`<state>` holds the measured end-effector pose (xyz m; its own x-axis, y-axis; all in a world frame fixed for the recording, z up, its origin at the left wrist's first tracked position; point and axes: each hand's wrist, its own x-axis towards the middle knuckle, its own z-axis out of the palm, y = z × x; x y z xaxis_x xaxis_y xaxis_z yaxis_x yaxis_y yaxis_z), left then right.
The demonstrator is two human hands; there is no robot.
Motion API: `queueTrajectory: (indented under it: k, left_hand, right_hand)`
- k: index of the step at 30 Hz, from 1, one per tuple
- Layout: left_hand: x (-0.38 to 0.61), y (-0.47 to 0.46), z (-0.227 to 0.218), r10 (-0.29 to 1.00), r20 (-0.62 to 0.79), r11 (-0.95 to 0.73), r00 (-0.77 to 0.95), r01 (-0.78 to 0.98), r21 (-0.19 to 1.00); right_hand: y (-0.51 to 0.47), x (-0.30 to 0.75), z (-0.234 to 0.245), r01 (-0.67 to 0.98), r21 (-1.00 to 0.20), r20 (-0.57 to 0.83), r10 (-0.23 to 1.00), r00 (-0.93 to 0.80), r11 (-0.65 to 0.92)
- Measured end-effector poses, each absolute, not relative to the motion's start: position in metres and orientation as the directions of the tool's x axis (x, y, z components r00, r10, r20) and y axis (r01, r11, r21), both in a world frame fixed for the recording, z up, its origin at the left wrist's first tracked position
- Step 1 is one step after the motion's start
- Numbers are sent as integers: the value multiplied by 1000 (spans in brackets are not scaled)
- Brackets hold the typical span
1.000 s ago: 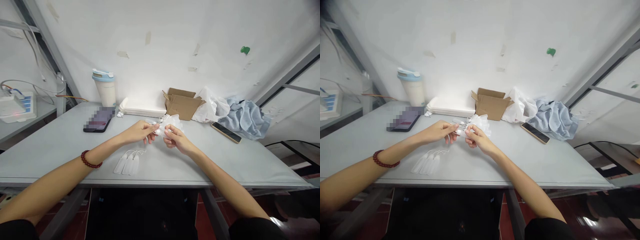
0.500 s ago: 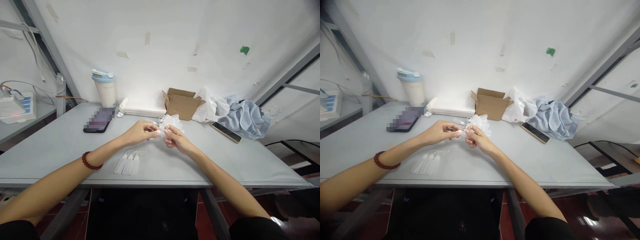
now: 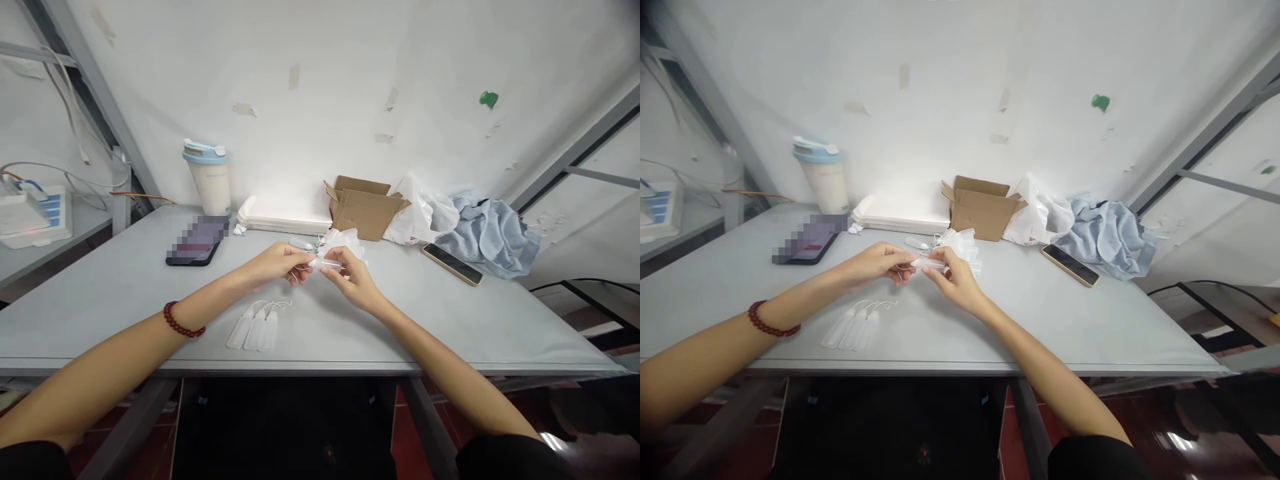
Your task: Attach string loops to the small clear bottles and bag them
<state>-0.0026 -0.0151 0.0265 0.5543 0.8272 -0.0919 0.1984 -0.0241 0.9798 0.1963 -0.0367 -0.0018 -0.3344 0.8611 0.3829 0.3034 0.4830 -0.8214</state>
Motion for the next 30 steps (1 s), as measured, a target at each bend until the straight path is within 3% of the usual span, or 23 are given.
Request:
queueTrajectory:
  k: [3,7,12,17,22,25,27,30]
  left_hand:
    - [-3,-13,24,821,-89,-23,565,188,982]
    - [-1,-15,22,825,-7,-135,565,209,969]
    - [3,-24,27,842,126,-299,524,260,918]
    - [3,-25,26,856,150,-314,494,268,911]
    - [1,-18,23,818,-29,-129,575,232,964]
    - [0,-16,23,807,-107,-16,580,204,979]
    - [0,-16,23,817,-120,35,565,159,987]
    - [0,-15,22,838,-130,91,530,98,991]
  right_hand:
    - [-37,197,-5,382,-756,438,845,-309,531]
    - [-37,198,-5,365,-810,372,883,-285,459]
    - [-36,197,-1,136,-962,185,930,-319,238]
    - [-36,195,2,10,-995,87,935,-344,97]
    - [-34,194,-1,34,-981,169,933,-318,189]
    - [-33,194,-4,145,-947,233,922,-310,288]
    - [-33,195,-7,283,-854,353,886,-300,436]
    - [-32,197,-11,455,-595,572,746,-341,663]
